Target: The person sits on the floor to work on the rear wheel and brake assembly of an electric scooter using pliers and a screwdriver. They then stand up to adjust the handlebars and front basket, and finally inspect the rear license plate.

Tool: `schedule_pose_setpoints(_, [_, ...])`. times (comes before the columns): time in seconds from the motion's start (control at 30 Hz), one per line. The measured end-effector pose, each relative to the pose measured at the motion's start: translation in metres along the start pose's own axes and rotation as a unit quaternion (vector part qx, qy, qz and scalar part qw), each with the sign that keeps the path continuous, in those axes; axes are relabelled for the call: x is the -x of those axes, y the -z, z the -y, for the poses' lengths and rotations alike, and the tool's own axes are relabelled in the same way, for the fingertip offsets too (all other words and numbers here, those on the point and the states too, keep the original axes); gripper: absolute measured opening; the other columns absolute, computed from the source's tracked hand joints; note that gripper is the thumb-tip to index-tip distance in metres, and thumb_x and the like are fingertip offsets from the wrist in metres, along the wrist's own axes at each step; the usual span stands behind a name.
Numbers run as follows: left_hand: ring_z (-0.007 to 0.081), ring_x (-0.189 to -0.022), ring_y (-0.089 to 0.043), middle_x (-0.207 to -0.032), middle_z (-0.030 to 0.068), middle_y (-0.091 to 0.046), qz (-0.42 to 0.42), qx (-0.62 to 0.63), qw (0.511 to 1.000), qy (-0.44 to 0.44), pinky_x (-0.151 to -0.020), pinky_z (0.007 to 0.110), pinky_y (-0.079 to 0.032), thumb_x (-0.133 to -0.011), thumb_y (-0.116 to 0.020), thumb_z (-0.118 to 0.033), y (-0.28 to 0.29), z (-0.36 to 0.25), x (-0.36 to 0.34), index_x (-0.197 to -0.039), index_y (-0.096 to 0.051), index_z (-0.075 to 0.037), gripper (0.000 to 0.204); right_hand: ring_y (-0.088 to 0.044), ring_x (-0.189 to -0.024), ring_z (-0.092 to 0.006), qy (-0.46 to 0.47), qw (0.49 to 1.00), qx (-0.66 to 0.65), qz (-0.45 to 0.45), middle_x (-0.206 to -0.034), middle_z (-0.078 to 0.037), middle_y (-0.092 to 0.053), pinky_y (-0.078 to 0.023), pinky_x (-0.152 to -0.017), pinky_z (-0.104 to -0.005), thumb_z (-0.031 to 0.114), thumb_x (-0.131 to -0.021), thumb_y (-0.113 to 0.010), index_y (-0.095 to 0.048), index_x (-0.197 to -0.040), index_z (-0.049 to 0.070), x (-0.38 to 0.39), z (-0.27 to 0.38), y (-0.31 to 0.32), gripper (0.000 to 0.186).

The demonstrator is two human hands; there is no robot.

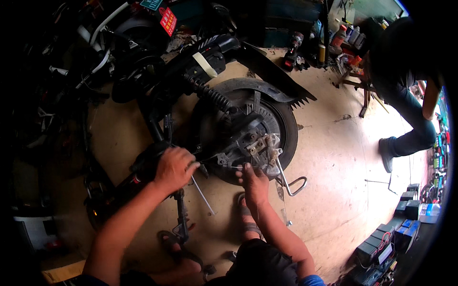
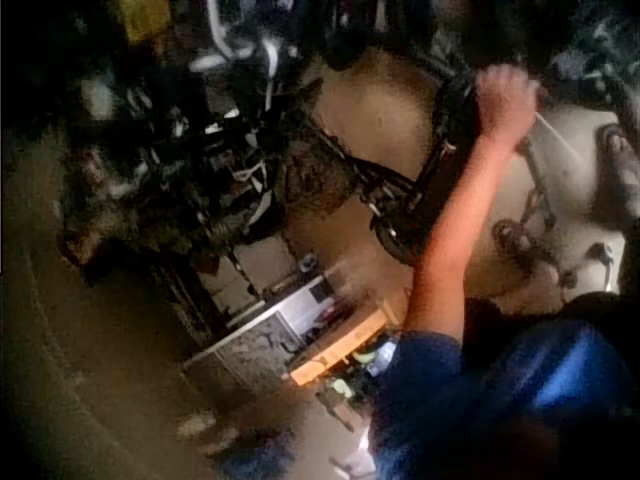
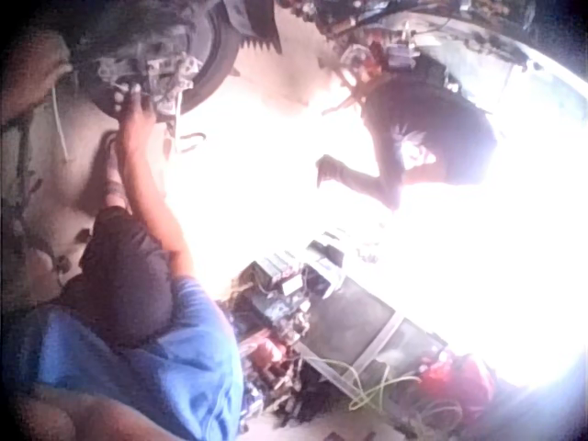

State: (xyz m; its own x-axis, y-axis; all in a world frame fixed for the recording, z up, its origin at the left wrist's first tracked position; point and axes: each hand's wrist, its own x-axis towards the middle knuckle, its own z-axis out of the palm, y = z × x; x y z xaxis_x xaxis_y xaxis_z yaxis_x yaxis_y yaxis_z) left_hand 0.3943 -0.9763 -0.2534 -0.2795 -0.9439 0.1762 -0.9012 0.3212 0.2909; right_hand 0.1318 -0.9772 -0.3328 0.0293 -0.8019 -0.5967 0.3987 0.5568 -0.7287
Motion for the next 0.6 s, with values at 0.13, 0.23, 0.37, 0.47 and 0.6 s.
schedule_pose_setpoints(0.13, [0.0359, -0.099, -0.068, -0.12, 0.0154, -0.066, 0.05, 0.059, 0.997, -0.013, -0.088, 0.045, -0.054, -0.091, -0.07, -0.019, -0.017, -0.041, 0.011, -0.12, -0.065, -0.002, 0.034, -0.062, -0.073, -0.0111, 0.013, 1.0, 0.001, 0.007, -0.09, -0.005, -0.07, -0.049, -0.067, -0.0242, 0.033, -0.103, -0.066, -0.067, -0.107, 0.0, -0.005, -0.002, 0.002, 0.034])
schedule_pose_setpoints(0.23, [0.0384, -0.102, -0.068, -0.13, 0.0185, -0.062, 0.08, 0.007, 0.997, 0.016, -0.089, 0.046, -0.055, -0.096, -0.065, -0.019, -0.04, -0.048, 0.021, -0.132, -0.058, 0.0, 0.042, -0.059, -0.07, -0.0101, -0.009, 1.0, 0.015, 0.022, -0.085, -0.003, -0.069, -0.047, -0.065, -0.0235, 0.034, -0.103, -0.067, -0.068, -0.107, 0.0, -0.003, -0.004, 0.008, 0.034])
schedule_pose_setpoints(0.37, [0.0414, -0.097, -0.067, -0.123, 0.0195, -0.062, 0.099, 0.014, 0.991, 0.088, -0.083, 0.05, -0.055, -0.098, -0.061, -0.018, -0.049, -0.058, 0.016, -0.129, -0.06, 0.0, 0.035, -0.058, -0.069, -0.0096, 0.0, 1.0, 0.022, 0.012, -0.084, -0.003, -0.069, -0.045, -0.063, -0.0226, 0.033, -0.103, -0.067, -0.068, -0.106, 0.001, -0.008, -0.002, 0.007, 0.032])
schedule_pose_setpoints(0.47, [0.043, -0.09, -0.067, -0.112, 0.0184, -0.065, 0.11, 0.029, 0.986, 0.124, -0.077, 0.052, -0.054, -0.099, -0.061, -0.018, -0.05, -0.061, 0.003, -0.113, -0.066, -0.003, 0.022, -0.059, -0.07, -0.0098, -0.002, 1.0, -0.023, 0.006, -0.087, -0.005, -0.071, -0.046, -0.063, -0.0235, 0.029, -0.102, -0.068, -0.067, -0.107, 0.0, -0.013, -0.006, 0.006, 0.029])
schedule_pose_setpoints(0.6, [0.0408, -0.081, -0.069, -0.094, 0.0174, -0.066, 0.062, 0.051, 0.988, 0.135, -0.072, 0.052, -0.054, -0.095, -0.062, -0.014, -0.054, -0.064, 0.003, -0.086, -0.067, -0.005, 0.014, -0.059, -0.069, -0.01, -0.007, 0.999, -0.035, 0.0, -0.087, -0.005, -0.07, -0.046, -0.062, -0.0233, 0.026, -0.101, -0.069, -0.068, -0.105, -0.001, -0.014, -0.007, -0.001, 0.027])
